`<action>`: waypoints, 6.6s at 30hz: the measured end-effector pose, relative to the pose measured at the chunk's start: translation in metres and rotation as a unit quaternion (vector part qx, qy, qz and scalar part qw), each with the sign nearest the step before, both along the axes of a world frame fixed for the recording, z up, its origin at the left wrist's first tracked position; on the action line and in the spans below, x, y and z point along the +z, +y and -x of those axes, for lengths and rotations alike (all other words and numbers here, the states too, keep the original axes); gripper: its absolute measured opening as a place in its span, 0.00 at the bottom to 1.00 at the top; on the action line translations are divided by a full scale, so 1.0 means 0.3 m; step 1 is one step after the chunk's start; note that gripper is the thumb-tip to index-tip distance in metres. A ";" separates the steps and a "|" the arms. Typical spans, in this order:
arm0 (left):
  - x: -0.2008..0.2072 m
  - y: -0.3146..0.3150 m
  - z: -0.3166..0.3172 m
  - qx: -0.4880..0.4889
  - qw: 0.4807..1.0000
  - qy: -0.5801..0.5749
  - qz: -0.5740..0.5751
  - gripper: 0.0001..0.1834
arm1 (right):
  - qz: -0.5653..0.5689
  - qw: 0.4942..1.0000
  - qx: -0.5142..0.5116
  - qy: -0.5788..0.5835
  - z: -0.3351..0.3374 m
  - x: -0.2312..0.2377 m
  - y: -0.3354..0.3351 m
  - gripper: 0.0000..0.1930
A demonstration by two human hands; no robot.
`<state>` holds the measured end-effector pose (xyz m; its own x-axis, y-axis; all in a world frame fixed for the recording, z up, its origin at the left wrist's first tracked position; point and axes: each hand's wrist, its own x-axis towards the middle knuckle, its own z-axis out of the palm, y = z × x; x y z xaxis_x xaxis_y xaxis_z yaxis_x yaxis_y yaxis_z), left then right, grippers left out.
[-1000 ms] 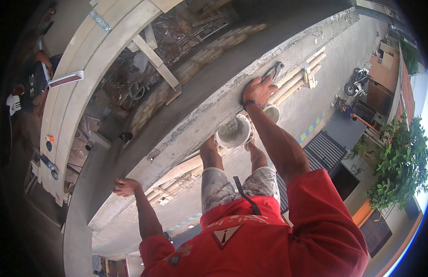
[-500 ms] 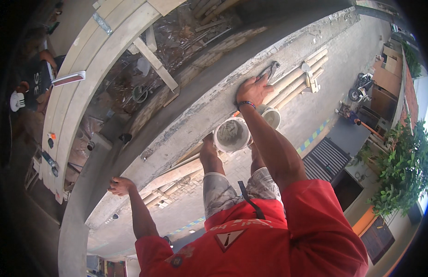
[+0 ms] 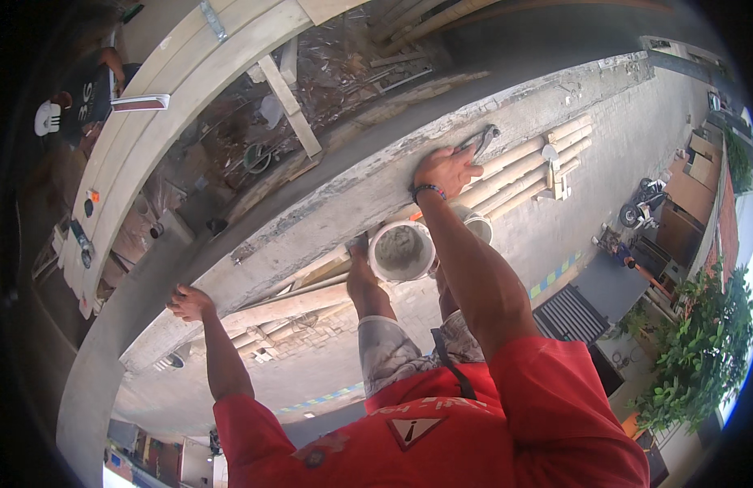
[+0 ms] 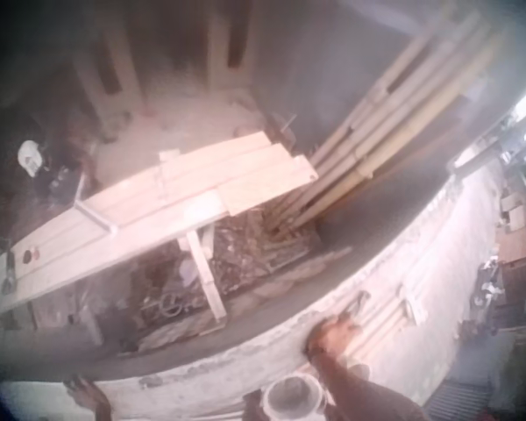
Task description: The person uses a pair of pliers to scrape and smooth the top edge of a concrete beam, then switches to a trowel to apply and level a cement-like material along the same edge. The work is performed on a construction site with bamboo scaffolding and other materials visible.
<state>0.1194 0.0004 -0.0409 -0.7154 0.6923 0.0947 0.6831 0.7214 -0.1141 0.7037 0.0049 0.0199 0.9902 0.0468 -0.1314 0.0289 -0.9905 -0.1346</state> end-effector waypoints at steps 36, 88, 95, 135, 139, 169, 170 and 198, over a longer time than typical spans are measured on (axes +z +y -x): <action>0.155 0.024 -1.626 -0.458 0.880 -0.116 -0.044 0.13 | -0.246 0.945 0.155 0.147 -0.210 0.080 -0.260 0.24; 0.101 0.023 -1.616 -0.482 0.875 -0.033 -0.020 0.22 | -0.073 0.992 0.060 -0.086 -1.739 -0.029 -0.053 0.14; 0.093 0.014 -1.604 -0.471 0.882 -0.035 -0.009 0.22 | -0.078 0.992 0.063 -0.073 -1.739 -0.020 -0.047 0.13; 0.032 0.005 -2.349 0.087 0.996 -0.002 -0.012 0.41 | -0.097 0.992 0.080 -0.005 -1.743 -0.037 -0.063 0.20; 0.046 0.003 -2.377 0.076 0.997 -0.018 -0.022 0.41 | -0.101 0.992 0.078 0.010 -1.751 -0.036 -0.072 0.21; 0.024 -0.004 -2.332 0.074 0.995 -0.021 -0.068 0.42 | -0.052 0.997 0.044 0.028 -1.745 -0.008 -0.042 0.20; 0.012 -0.018 -2.316 0.075 0.994 -0.009 -0.081 0.42 | -0.059 0.997 0.045 0.032 -1.742 -0.004 -0.037 0.20; 0.034 0.020 -2.844 0.037 0.990 -0.087 -0.106 0.43 | -0.408 0.547 -0.135 0.719 -2.365 0.507 -0.440 0.10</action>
<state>0.9726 0.0064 -0.0309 -0.7813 0.6156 0.1029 0.6238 0.7651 0.1599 1.4131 -0.1271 0.1720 -0.1234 0.5475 -0.8277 -0.8194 -0.5266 -0.2262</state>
